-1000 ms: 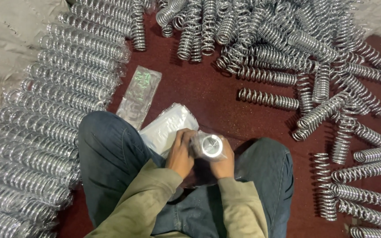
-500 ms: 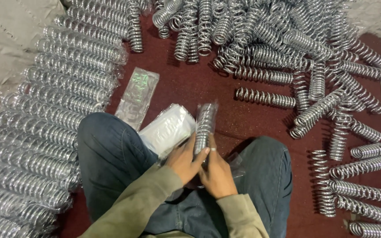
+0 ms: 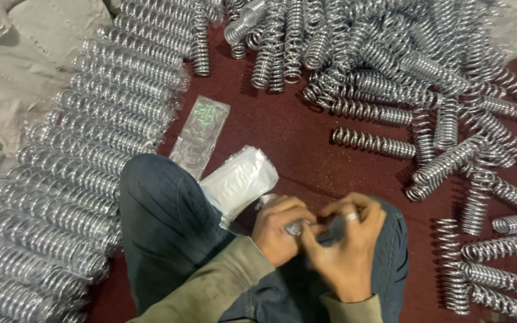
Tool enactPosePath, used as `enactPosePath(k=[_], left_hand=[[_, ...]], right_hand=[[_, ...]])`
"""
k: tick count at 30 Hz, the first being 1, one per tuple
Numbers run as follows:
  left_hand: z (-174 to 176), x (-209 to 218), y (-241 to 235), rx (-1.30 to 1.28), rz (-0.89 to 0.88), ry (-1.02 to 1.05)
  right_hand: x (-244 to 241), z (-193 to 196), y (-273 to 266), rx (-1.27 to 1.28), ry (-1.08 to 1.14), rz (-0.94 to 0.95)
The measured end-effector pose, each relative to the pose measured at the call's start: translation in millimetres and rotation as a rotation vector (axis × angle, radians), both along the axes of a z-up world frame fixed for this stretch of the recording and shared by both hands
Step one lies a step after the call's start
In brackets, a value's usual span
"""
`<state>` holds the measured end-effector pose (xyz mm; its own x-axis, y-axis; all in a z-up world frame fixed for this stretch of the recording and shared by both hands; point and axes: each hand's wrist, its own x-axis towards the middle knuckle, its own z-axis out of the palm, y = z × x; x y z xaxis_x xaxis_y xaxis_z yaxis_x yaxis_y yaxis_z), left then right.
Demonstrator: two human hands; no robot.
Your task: The person picks up metal springs one by one from a pile on the floor and places each spring into a small individual plastic bag.
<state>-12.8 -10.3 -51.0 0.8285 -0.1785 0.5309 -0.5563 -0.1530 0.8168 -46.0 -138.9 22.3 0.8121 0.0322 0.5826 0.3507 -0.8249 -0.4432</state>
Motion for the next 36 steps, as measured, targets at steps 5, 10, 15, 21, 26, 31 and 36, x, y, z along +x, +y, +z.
enactPosePath(k=[5, 10, 15, 21, 26, 31, 36], left_hand=[[-15.6, -19.8, -7.6, 0.13, -0.115, -0.204], [-36.3, 33.2, 25.3, 0.378, -0.151, 0.145], [23.8, 154.2, 106.6, 0.277, -0.061, 0.217], [-2.3, 321.1, 213.2, 0.919, 0.334, -0.447], [-72.2, 371.0, 261.6, 1.394, 0.458, 0.375], [-102.0, 384.0, 243.1, 1.425, 0.561, 0.259], [-116.5, 392.3, 179.9, 1.309, 0.584, 0.318]], right_hand=[[17.2, -36.2, -16.4, -0.139, 0.594, -0.029], [8.2, -10.2, 5.9, 0.451, 0.412, 0.086], [7.6, -0.7, -5.6, 0.756, 0.191, 0.012], [-5.7, -50.2, -46.4, 0.584, 0.499, -0.295], [-12.3, -79.6, -43.6, 0.252, 0.607, -0.475], [-6.4, -99.5, -50.4, 0.106, 0.664, -0.395], [-3.8, -106.7, -51.8, 0.079, 0.577, -0.318]])
